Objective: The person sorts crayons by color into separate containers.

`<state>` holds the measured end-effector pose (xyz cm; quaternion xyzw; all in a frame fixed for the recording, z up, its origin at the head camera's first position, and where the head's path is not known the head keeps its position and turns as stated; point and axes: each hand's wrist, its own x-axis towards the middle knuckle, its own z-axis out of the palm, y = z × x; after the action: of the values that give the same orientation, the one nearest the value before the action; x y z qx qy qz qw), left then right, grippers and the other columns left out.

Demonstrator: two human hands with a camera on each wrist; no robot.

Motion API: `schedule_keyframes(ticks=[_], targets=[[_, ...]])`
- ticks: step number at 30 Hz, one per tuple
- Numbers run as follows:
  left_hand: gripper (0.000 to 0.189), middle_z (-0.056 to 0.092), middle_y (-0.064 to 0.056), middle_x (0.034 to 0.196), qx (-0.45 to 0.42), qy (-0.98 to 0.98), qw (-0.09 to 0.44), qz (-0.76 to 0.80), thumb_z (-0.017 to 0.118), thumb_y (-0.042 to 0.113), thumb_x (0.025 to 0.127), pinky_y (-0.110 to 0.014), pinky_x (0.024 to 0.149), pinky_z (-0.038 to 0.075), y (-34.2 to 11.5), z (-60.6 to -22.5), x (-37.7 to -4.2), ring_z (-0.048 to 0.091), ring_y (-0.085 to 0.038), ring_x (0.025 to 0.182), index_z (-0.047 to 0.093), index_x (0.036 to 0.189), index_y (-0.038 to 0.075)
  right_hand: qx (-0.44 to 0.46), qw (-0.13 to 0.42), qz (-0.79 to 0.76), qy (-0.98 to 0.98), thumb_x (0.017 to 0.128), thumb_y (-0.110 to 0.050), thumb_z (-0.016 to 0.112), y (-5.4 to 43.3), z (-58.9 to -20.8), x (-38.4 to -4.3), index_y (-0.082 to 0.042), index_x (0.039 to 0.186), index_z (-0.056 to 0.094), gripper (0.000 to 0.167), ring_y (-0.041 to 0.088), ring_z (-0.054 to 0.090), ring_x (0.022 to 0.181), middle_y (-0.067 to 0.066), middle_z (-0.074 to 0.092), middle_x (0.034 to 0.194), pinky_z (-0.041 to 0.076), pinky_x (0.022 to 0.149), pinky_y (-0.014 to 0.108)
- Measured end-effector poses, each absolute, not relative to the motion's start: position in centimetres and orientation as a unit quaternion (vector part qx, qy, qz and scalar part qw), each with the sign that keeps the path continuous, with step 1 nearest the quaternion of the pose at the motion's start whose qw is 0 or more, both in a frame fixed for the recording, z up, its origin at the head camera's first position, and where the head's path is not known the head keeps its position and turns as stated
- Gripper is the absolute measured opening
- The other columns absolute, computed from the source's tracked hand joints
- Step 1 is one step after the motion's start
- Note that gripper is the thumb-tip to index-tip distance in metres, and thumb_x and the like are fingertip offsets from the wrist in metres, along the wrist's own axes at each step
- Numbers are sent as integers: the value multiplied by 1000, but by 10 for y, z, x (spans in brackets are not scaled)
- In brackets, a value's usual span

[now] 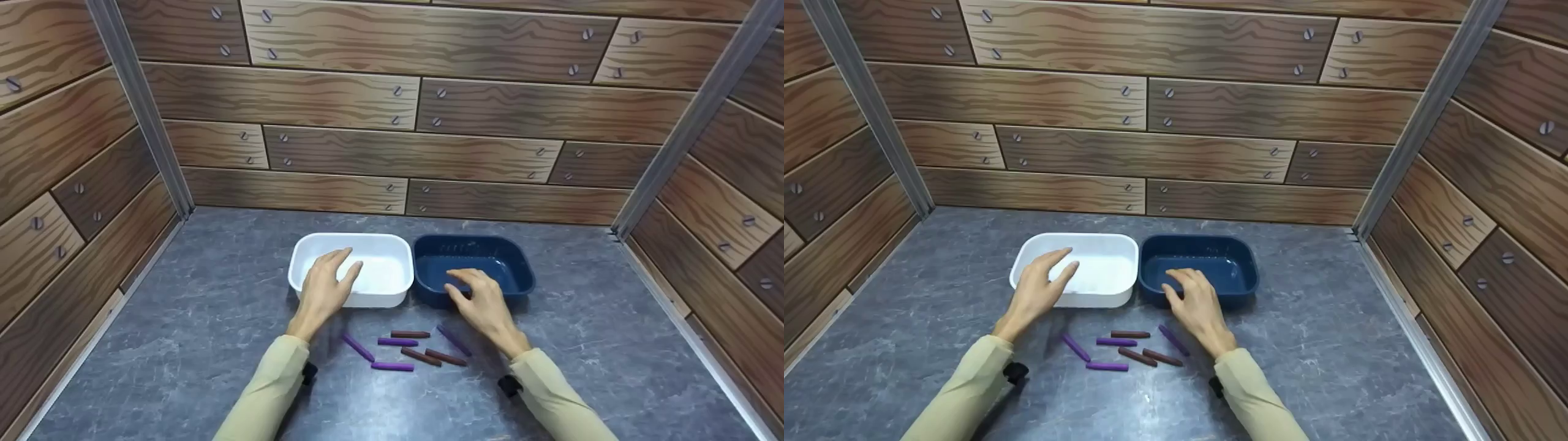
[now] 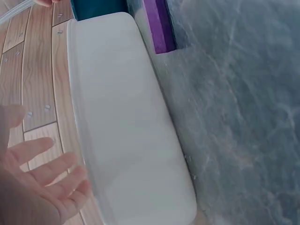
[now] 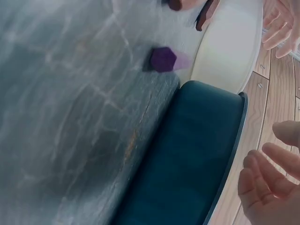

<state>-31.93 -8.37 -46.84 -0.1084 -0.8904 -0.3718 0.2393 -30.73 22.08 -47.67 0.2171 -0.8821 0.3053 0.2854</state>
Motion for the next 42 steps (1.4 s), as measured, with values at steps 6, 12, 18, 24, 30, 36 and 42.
schedule_keyframes(ticks=[6,12,18,24,30,36,42], targets=[[36,69,-17,119,-112,-846,265,-449,64,26,95,-44,97,51,-90,-470,-327,64,-32,113,68,120,1,218,251,361,-871,84,-11,77,221,-480,-306,-4,101,76,18,9,64,72,3,73,87,57,61,33],[31,72,-17,114,-99,-820,269,-495,65,20,95,-42,84,57,-99,-478,-331,68,-29,104,70,116,-1,183,174,393,-884,83,-13,78,224,-485,-300,-10,95,78,13,5,65,70,-2,75,83,53,63,21],[29,74,-16,105,-55,-804,282,-520,68,19,93,-43,84,56,-109,-483,-335,70,-28,97,72,113,-1,157,106,405,-894,84,-18,78,231,-489,-296,-13,95,78,12,6,65,71,-2,75,85,51,63,19],[33,73,-15,110,-37,-794,286,-535,72,23,90,-43,90,54,-120,-483,-341,68,-29,103,72,114,2,151,68,411,-896,82,-20,80,241,-490,-295,-11,95,78,15,6,65,71,0,76,86,51,63,19],[34,71,-17,116,-9,-781,300,-548,73,21,89,-42,99,49,-133,-484,-346,65,-31,112,71,116,0,169,29,397,-901,82,-24,80,251,-495,-296,-9,97,77,21,8,66,73,0,75,84,52,65,19],[34,68,-18,122,41,-786,278,-551,72,20,90,-39,102,47,-143,-489,-351,61,-31,117,70,118,2,186,-3,377,-908,81,-27,80,259,-500,-295,-9,98,77,25,9,65,75,0,73,84,51,67,19],[37,62,-20,131,66,-796,234,-555,66,19,94,-41,107,45,-149,-490,-357,57,-33,124,64,126,1,201,-25,362,-910,79,-31,81,264,-501,-293,-10,97,77,27,7,62,74,-2,72,81,50,65,19]])
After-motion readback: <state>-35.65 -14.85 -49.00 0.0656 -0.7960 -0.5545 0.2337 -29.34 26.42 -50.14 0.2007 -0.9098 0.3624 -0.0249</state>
